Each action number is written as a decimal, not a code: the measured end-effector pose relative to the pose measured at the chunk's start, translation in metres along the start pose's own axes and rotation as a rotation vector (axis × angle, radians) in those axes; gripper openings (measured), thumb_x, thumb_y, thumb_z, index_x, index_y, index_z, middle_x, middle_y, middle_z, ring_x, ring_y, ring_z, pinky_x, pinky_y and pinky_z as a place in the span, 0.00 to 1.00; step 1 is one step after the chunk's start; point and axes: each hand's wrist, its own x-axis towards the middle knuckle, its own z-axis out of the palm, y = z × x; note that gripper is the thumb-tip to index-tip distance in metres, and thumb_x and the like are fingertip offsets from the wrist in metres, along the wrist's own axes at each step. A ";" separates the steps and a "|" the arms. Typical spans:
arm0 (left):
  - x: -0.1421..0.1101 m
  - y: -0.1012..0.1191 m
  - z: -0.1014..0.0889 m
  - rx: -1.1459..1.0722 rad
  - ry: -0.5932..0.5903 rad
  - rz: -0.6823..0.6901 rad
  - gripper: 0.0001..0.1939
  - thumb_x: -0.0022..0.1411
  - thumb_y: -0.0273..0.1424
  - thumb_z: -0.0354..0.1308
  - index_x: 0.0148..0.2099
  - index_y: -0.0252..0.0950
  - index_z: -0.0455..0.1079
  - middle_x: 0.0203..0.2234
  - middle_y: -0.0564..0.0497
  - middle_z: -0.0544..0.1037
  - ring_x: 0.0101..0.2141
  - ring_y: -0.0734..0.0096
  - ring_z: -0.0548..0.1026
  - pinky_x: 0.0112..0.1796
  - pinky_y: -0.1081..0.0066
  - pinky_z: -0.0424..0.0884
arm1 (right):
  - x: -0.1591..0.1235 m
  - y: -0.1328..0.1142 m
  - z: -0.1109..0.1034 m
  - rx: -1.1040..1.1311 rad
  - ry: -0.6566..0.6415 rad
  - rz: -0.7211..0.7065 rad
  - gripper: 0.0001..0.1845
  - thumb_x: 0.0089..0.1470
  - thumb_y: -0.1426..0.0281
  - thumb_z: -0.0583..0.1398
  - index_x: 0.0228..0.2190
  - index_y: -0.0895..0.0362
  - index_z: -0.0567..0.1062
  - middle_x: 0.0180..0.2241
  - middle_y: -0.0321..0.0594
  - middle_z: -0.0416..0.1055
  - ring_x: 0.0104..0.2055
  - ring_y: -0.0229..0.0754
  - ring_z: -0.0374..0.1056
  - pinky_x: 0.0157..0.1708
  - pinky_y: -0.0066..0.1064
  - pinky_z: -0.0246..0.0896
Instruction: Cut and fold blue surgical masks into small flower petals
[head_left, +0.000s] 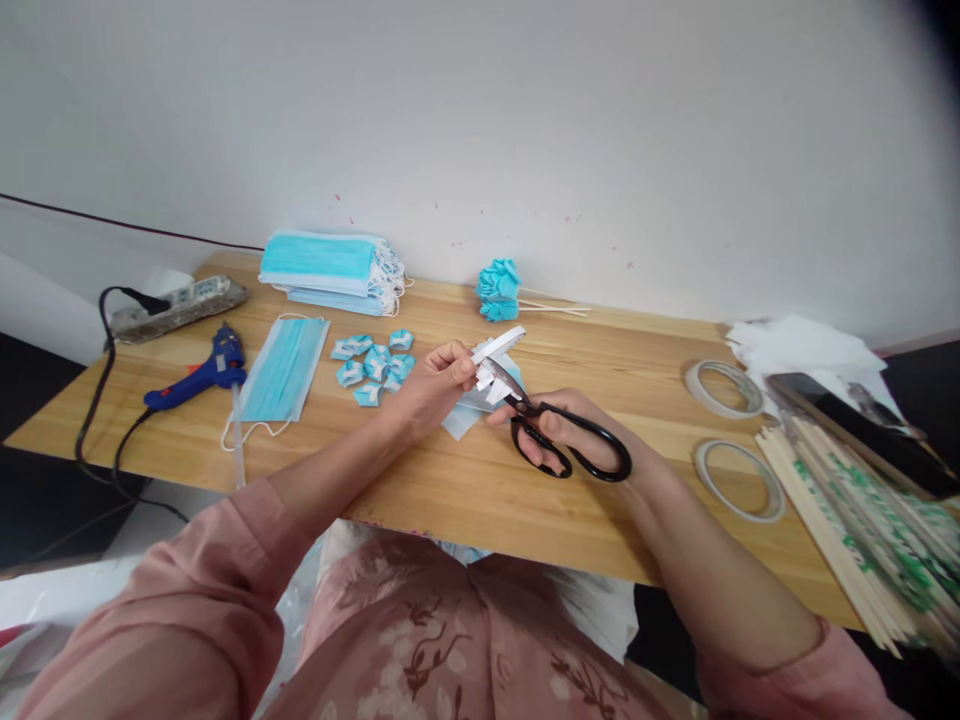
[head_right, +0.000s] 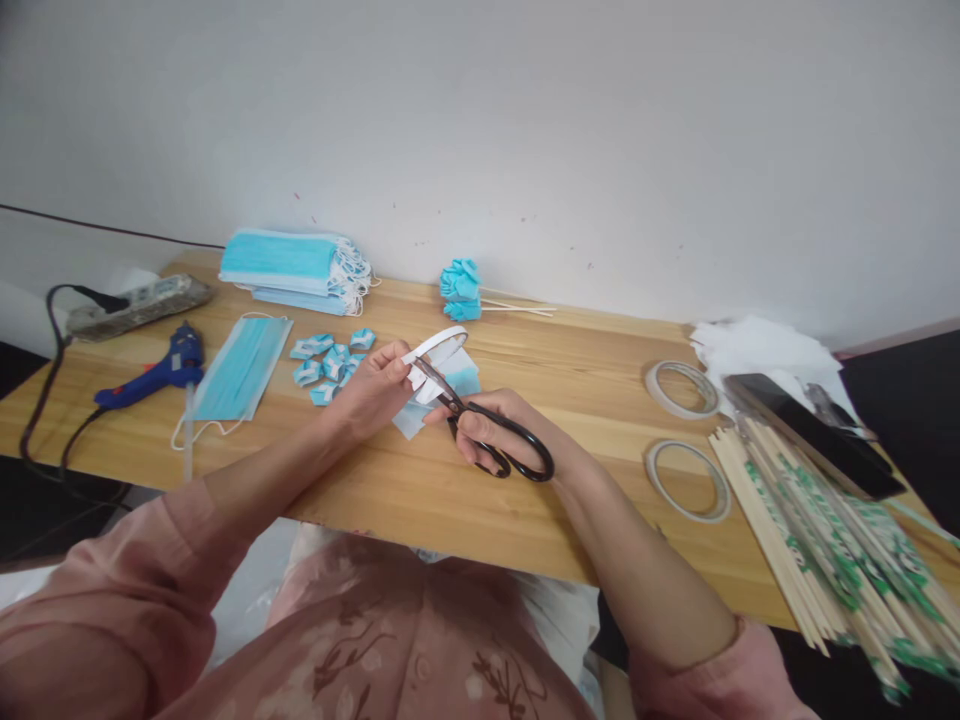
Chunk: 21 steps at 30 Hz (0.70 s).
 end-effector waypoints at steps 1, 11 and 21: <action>0.000 0.000 0.000 0.006 -0.005 -0.001 0.28 0.47 0.48 0.78 0.24 0.36 0.66 0.19 0.57 0.69 0.26 0.75 0.67 0.33 0.71 0.62 | 0.000 0.000 0.000 0.003 -0.002 0.000 0.42 0.56 0.38 0.62 0.48 0.66 0.80 0.24 0.36 0.69 0.17 0.31 0.59 0.17 0.25 0.51; 0.000 -0.002 -0.002 -0.010 0.010 -0.022 0.27 0.47 0.47 0.79 0.26 0.35 0.67 0.20 0.56 0.70 0.26 0.75 0.67 0.33 0.71 0.62 | -0.001 0.002 0.000 -0.002 0.007 -0.013 0.40 0.57 0.39 0.62 0.46 0.64 0.80 0.24 0.36 0.69 0.18 0.32 0.59 0.17 0.26 0.51; 0.000 -0.001 0.001 -0.012 0.020 -0.036 0.29 0.43 0.48 0.80 0.25 0.34 0.67 0.20 0.55 0.71 0.26 0.76 0.67 0.33 0.71 0.61 | 0.000 0.004 0.000 0.018 0.008 -0.047 0.40 0.57 0.40 0.62 0.48 0.65 0.79 0.24 0.36 0.69 0.17 0.31 0.59 0.16 0.25 0.51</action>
